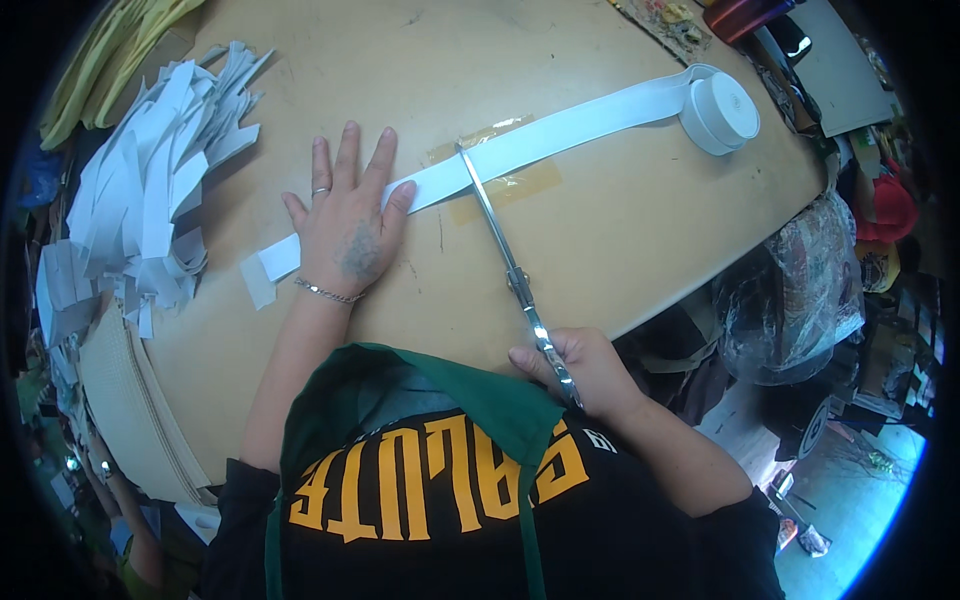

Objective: The person unrolls a length of white strap from a roll, folds it into segments by hand, and cuts the pieces using scissors.

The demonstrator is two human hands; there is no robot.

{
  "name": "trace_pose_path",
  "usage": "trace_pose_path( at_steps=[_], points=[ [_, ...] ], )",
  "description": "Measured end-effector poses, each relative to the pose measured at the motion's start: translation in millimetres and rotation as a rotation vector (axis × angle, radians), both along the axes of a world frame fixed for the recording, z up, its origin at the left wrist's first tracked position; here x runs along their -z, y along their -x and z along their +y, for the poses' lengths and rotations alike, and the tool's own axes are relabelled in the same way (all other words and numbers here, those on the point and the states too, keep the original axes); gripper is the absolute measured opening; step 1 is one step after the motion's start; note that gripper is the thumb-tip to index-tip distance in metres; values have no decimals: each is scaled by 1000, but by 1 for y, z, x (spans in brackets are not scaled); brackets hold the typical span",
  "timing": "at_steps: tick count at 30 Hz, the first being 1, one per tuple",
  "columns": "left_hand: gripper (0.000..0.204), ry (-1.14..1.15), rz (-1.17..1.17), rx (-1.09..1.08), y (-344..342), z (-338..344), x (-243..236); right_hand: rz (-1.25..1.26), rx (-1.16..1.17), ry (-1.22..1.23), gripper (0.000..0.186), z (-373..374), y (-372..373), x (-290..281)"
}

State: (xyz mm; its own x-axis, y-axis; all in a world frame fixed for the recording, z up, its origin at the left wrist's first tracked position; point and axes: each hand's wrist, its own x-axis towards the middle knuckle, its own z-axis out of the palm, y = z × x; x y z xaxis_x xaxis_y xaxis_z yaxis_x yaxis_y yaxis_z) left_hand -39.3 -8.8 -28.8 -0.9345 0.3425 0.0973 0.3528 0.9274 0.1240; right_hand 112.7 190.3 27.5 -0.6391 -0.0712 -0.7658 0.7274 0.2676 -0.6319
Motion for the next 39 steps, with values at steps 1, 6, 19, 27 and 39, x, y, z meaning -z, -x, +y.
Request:
trace_pose_path(
  at_steps=[1, 6, 19, 27, 39],
  points=[
    [53, 0, -22, -6, 0, 0, 0, 13, 3, 2, 40, 1, 1, 0],
    [54, -12, -46, -14, -1, 1, -4, 42, 7, 191, 45, 20, -11, 14],
    [56, 27, -125, -47, -1, -1, -9, 892, -118, 87, 72, 80, 67, -75],
    [57, 35, -115, -36, 0, 6, -9, 647, -330, -1100, 38, 106, 237, -12],
    [59, -313, -88, -62, 4, -6, -1, 831, -943, -659, 48, -25, 189, -3]
  ],
)
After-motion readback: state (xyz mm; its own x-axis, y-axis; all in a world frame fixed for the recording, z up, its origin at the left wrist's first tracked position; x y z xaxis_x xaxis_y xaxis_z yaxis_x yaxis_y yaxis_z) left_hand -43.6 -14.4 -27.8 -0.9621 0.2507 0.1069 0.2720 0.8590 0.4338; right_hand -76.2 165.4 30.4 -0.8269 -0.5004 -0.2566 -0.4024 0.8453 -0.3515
